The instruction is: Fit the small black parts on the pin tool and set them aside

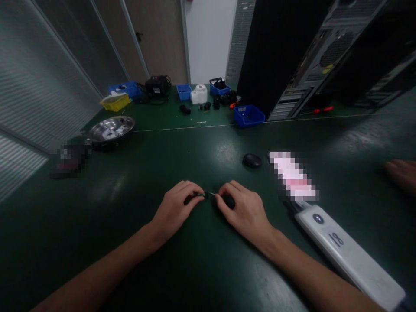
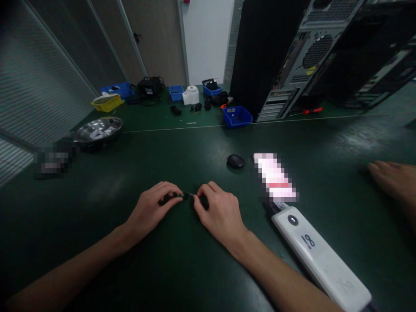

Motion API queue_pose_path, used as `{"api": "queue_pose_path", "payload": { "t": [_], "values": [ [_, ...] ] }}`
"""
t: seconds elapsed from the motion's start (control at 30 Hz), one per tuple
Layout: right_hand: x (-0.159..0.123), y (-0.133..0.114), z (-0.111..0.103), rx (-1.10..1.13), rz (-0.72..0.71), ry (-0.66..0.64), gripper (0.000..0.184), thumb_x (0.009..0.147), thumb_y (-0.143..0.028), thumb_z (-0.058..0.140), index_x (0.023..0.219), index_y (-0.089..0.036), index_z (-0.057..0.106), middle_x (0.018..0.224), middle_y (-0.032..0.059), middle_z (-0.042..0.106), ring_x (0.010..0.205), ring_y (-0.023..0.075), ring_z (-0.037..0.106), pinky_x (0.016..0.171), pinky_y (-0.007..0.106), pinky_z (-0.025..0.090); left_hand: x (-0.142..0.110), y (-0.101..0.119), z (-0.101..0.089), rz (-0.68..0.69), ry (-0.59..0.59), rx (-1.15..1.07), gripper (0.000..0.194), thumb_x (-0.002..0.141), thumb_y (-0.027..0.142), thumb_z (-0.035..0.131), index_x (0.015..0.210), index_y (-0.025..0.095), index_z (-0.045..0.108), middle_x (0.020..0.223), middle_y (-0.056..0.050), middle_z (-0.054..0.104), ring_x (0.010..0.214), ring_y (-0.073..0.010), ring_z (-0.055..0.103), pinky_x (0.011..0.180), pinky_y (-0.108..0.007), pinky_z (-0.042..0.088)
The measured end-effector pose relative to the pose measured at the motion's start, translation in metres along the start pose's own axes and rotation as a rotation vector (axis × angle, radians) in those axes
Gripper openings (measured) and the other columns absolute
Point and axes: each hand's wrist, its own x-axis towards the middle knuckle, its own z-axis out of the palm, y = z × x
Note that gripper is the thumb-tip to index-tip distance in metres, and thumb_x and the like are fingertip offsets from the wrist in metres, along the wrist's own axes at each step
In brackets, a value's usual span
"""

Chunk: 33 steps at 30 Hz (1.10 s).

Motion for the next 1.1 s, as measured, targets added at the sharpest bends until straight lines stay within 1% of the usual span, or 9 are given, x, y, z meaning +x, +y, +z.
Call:
{"api": "queue_pose_path", "payload": {
  "t": [0.07, 0.13, 0.3, 0.43, 0.63, 0.77, 0.87, 1.0, 1.1],
  "values": [
    [-0.0001, -0.0006, -0.0005, 0.023, -0.021, -0.005, 0.017, 0.099, -0.036, 0.056, 0.093, -0.023, 0.065, 0.094, -0.0001, 0.068, 0.076, 0.0148, 0.063, 0.067, 0.028, 0.04, 0.0005, -0.0003, 0.0, -0.041, -0.003, -0.041, 0.02, 0.096, 0.029, 0.061, 0.115, 0.029, 0.066, 0.108, 0.002, 0.067, 0.094, -0.0122, 0.062, 0.085, -0.029, 0.053],
    [-0.0002, -0.0013, -0.001, 0.027, -0.035, -0.02, 0.016, 0.098, -0.036, 0.056, 0.093, -0.023, 0.065, 0.094, 0.0, 0.068, 0.075, 0.0145, 0.063, 0.066, 0.028, 0.04, 0.0007, -0.0001, -0.0002, -0.035, -0.009, -0.068, 0.022, 0.096, 0.028, 0.059, 0.117, 0.029, 0.067, 0.113, 0.0, 0.067, 0.099, -0.013, 0.063, 0.089, -0.03, 0.054],
    [-0.0002, -0.0018, -0.0012, 0.032, -0.06, -0.032, 0.016, 0.098, -0.035, 0.055, 0.092, -0.023, 0.065, 0.093, 0.0007, 0.068, 0.076, 0.0147, 0.063, 0.068, 0.027, 0.042, 0.0001, -0.0023, -0.0013, 0.002, -0.016, -0.101, 0.022, 0.097, 0.029, 0.058, 0.115, 0.028, 0.07, 0.116, -0.001, 0.07, 0.109, -0.015, 0.064, 0.097, -0.033, 0.055],
    [0.0001, -0.0012, -0.0009, 0.051, -0.076, -0.042, 0.016, 0.098, -0.035, 0.055, 0.092, -0.023, 0.064, 0.092, 0.0009, 0.067, 0.074, 0.0144, 0.063, 0.067, 0.027, 0.043, 0.0006, -0.0051, -0.0032, 0.025, -0.011, -0.132, 0.021, 0.096, 0.028, 0.059, 0.111, 0.028, 0.073, 0.113, -0.001, 0.072, 0.107, -0.0148, 0.066, 0.097, -0.034, 0.056],
    [0.0005, -0.001, -0.0014, 0.122, -0.128, -0.04, 0.015, 0.1, -0.033, 0.054, 0.095, -0.022, 0.064, 0.094, 0.0012, 0.066, 0.077, 0.0138, 0.062, 0.07, 0.027, 0.044, 0.0011, -0.0058, -0.0056, -0.02, -0.004, -0.223, 0.019, 0.094, 0.029, 0.064, 0.108, 0.029, 0.075, 0.111, 0.001, 0.074, 0.103, -0.0132, 0.068, 0.096, -0.03, 0.056],
    [-0.0007, -0.002, -0.0009, 0.031, -0.15, -0.078, 0.016, 0.1, -0.034, 0.053, 0.097, -0.023, 0.065, 0.095, 0.0008, 0.065, 0.071, 0.0132, 0.059, 0.065, 0.027, 0.041, -0.0015, -0.005, -0.0027, 0.086, -0.043, -0.125, 0.022, 0.098, 0.026, 0.056, 0.11, 0.028, 0.074, 0.112, 0.0, 0.073, 0.105, -0.0125, 0.066, 0.096, -0.031, 0.054],
    [-0.002, -0.0029, 0.0, 0.029, -0.161, -0.1, 0.014, 0.099, -0.033, 0.054, 0.097, -0.023, 0.065, 0.094, 0.0005, 0.065, 0.07, 0.0129, 0.059, 0.064, 0.027, 0.04, -0.0035, -0.0041, -0.0001, 0.159, -0.069, -0.093, 0.026, 0.1, 0.024, 0.05, 0.111, 0.025, 0.073, 0.112, -0.002, 0.073, 0.105, -0.0131, 0.065, 0.096, -0.032, 0.054],
    [-0.0015, -0.0036, -0.0001, 0.121, -0.157, -0.085, 0.014, 0.1, -0.033, 0.054, 0.097, -0.023, 0.064, 0.095, 0.0007, 0.065, 0.072, 0.0123, 0.059, 0.066, 0.026, 0.042, -0.0034, -0.0019, 0.0002, 0.109, -0.03, -0.156, 0.023, 0.098, 0.029, 0.055, 0.109, 0.025, 0.074, 0.11, -0.003, 0.073, 0.103, -0.0145, 0.067, 0.093, -0.033, 0.056],
    [-0.001, -0.0037, -0.0008, 0.172, -0.156, -0.068, 0.015, 0.101, -0.033, 0.054, 0.097, -0.023, 0.064, 0.096, 0.0012, 0.066, 0.076, 0.0129, 0.061, 0.067, 0.025, 0.044, -0.0034, -0.0002, -0.0015, 0.091, -0.019, -0.179, 0.022, 0.097, 0.031, 0.057, 0.112, 0.027, 0.073, 0.11, -0.002, 0.072, 0.103, -0.0137, 0.066, 0.092, -0.031, 0.056]
  ]
}}
